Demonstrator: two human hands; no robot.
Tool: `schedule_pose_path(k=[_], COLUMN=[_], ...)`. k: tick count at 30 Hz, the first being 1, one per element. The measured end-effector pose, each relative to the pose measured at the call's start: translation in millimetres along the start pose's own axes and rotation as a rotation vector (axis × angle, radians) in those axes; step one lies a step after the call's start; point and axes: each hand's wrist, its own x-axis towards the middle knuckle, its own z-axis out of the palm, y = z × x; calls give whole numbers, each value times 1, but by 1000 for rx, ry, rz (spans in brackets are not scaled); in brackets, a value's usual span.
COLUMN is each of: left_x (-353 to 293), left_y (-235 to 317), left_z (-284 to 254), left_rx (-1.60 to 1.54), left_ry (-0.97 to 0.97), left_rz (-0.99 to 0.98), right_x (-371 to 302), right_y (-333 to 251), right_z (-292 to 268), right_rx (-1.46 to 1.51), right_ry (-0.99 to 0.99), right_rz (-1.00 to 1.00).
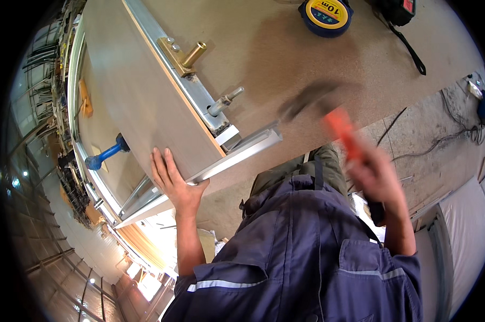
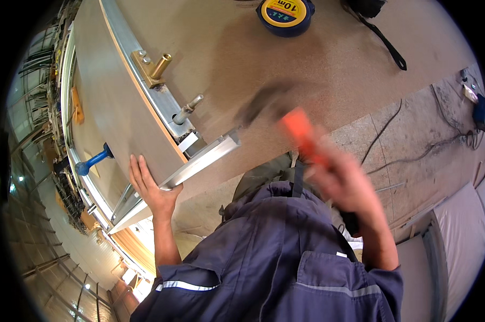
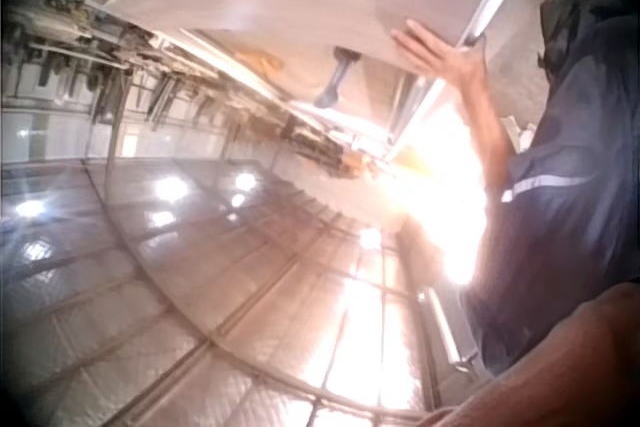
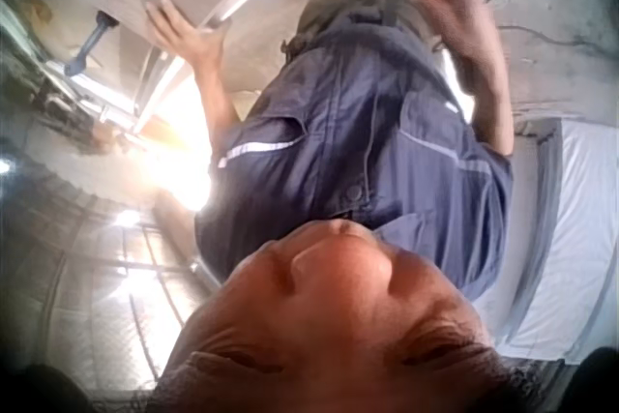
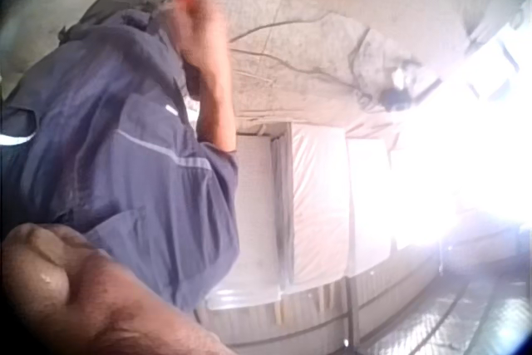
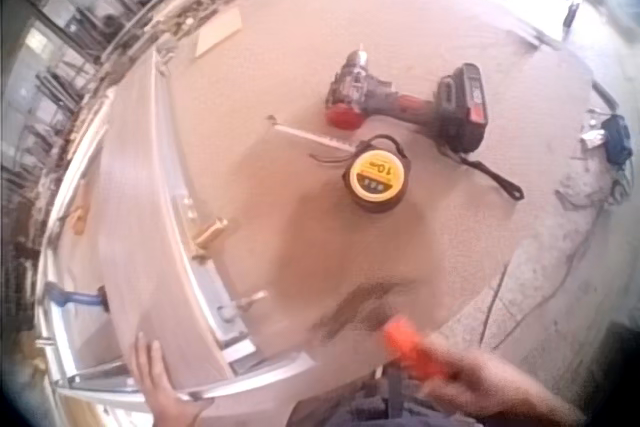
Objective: The person assembles a cabinet door by measuring and marking positions, drilling holes, and fastening a metal frame to a wooden panel using a cordless drill, tape measure, and hammer. The person secures the frame with screws and adjusts components to fit.
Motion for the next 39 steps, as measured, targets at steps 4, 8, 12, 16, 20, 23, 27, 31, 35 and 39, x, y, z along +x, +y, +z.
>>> schedule_pose_path(k=[4,8,12,16,20,23,27,31,35,39], left_x=[-2,-5,2,-3,-2,-3,-3,1,-1,-3], left_y=[-3,-3,-1,0,-1,1,-1,1,-1,-5], left_z=[2,1,2,-1,1,-2,-2,-5,-4,-4], left_rx=[-2,2,-4,-1,-3,-11,-17,-39,-80,-95], left_ry=[5,6,13,14,21,16,43,30,71,82], left_rz=[1,-4,19,-6,1,-30,-21,-40,-24,-12], right_x=[3,8,4,5,3,11,60,128,184,203], right_y=[-1,-17,-13,-11,-11,-10,-41,-88,-96,-139], right_z=[-1,-22,7,-16,-6,11,25,40,43,22], right_rx=[-44,210,-34,90,147,-10,-237,-154,-802,-804], right_ry=[-114,26,-229,-104,-61,-105,-104,-142,159,397], right_rz=[76,49,137,144,112,-11,-150,-48,-595,-826])
